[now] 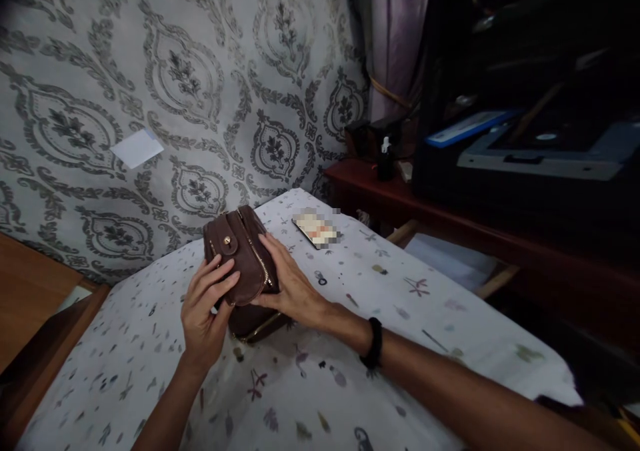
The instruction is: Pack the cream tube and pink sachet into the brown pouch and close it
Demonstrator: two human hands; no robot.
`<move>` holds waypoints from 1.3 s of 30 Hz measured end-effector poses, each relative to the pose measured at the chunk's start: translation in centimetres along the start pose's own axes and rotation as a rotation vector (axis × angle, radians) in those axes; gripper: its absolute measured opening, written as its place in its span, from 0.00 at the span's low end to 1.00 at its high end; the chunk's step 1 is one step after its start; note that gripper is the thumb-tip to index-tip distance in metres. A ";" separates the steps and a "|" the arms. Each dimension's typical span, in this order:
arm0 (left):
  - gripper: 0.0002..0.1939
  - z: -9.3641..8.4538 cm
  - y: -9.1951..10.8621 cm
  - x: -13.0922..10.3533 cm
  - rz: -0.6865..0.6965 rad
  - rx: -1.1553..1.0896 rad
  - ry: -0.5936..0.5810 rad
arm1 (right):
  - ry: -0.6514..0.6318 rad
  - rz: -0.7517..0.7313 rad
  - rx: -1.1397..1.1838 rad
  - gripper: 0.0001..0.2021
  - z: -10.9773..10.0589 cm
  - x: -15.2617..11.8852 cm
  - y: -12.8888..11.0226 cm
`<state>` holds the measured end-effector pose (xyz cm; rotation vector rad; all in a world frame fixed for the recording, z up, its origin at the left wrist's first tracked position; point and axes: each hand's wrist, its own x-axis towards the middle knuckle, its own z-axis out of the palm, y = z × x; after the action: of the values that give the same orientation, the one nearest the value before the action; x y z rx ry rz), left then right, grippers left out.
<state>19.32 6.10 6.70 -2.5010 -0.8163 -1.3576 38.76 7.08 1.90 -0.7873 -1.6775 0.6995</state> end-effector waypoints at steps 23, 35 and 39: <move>0.20 -1.0 -0.4 -1.3 0.077 0.059 -0.124 | -0.002 -0.075 -0.032 0.48 -0.1 0.1 1.0; 0.24 -0.8 -0.5 -1.4 0.224 0.209 -0.180 | -0.007 -0.095 -0.057 0.46 -0.4 0.1 1.2; 0.24 -0.9 0.1 -1.3 0.242 0.258 -0.229 | -0.034 -0.090 -0.072 0.46 -0.7 0.2 1.3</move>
<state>18.15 5.18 6.21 -2.4782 -0.6534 -0.8431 39.64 8.02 1.17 -0.7490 -1.7664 0.5952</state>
